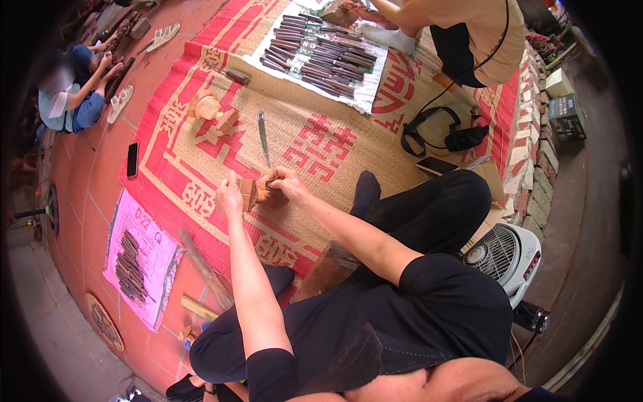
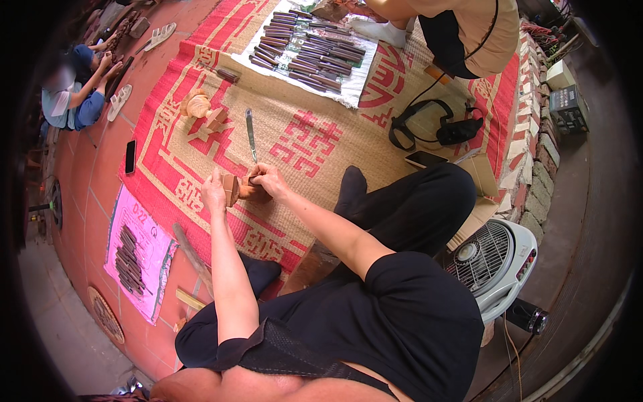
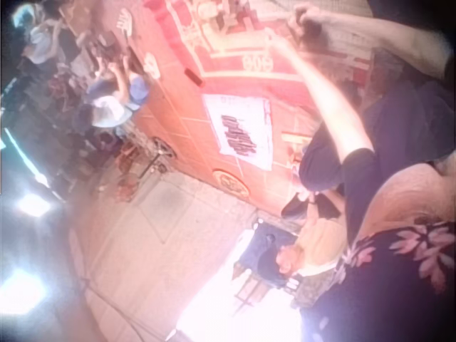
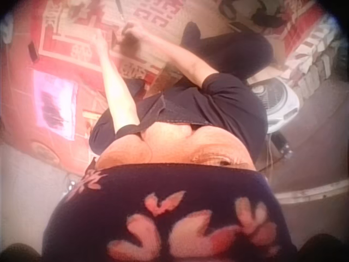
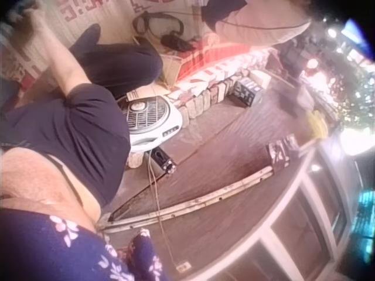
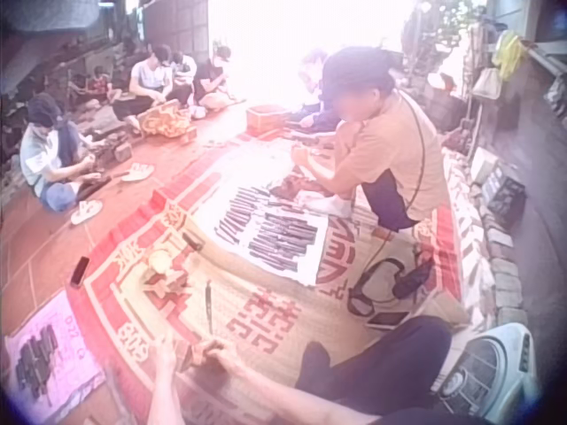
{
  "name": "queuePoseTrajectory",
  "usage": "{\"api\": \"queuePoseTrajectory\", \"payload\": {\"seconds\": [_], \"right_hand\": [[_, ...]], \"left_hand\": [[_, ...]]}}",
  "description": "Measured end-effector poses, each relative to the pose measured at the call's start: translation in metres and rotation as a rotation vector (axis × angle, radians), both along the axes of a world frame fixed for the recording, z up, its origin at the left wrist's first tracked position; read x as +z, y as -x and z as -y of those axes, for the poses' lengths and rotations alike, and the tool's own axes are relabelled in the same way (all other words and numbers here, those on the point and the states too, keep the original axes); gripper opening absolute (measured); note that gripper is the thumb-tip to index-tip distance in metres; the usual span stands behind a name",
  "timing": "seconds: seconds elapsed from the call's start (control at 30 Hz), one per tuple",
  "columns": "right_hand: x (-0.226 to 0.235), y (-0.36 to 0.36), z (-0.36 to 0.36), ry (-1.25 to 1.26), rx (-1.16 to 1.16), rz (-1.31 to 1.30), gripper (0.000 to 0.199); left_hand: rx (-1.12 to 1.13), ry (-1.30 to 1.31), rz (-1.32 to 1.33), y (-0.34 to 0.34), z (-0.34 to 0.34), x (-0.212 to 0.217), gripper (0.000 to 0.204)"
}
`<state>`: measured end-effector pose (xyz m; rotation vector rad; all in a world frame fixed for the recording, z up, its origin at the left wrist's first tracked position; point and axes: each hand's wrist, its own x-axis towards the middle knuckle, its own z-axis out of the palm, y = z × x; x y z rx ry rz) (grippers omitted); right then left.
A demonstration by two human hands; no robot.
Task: The person sits on a mat and uses a knife to carve a small wooden block, repeatedly peeling thin shavings from its surface. The person rotates the block and continues carving while other people work nearby.
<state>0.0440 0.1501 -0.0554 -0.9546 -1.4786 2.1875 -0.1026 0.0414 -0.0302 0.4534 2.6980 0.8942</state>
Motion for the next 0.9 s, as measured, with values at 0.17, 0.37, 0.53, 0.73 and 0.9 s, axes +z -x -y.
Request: {"api": "queuePoseTrajectory", "payload": {"seconds": [0.17, 0.37, 0.53, 0.73, 0.9], "right_hand": [[-0.004, -0.001, -0.004, 0.014, 0.021, -0.034, 0.014], [-0.001, -0.001, -0.002, 0.154, 0.075, 0.019, 0.021], [-0.003, 0.0, 0.0, 0.228, 0.064, -0.012, 0.021], [-0.006, 0.002, 0.012, -0.278, 0.047, 0.106, 0.018], [0.003, 0.012, 0.011, -0.644, -0.068, 0.145, 0.01]], "left_hand": [[-0.014, 0.013, -0.01, -0.003, -0.002, 0.007, 0.057], [-0.002, -0.018, -0.011, -0.008, -0.003, 0.015, 0.057], [0.007, -0.033, 0.004, -0.01, -0.004, 0.021, 0.055], [0.009, -0.008, -0.004, -0.008, -0.004, 0.016, 0.054], [0.018, -0.036, 0.026, -0.011, -0.005, 0.021, 0.053]]}}
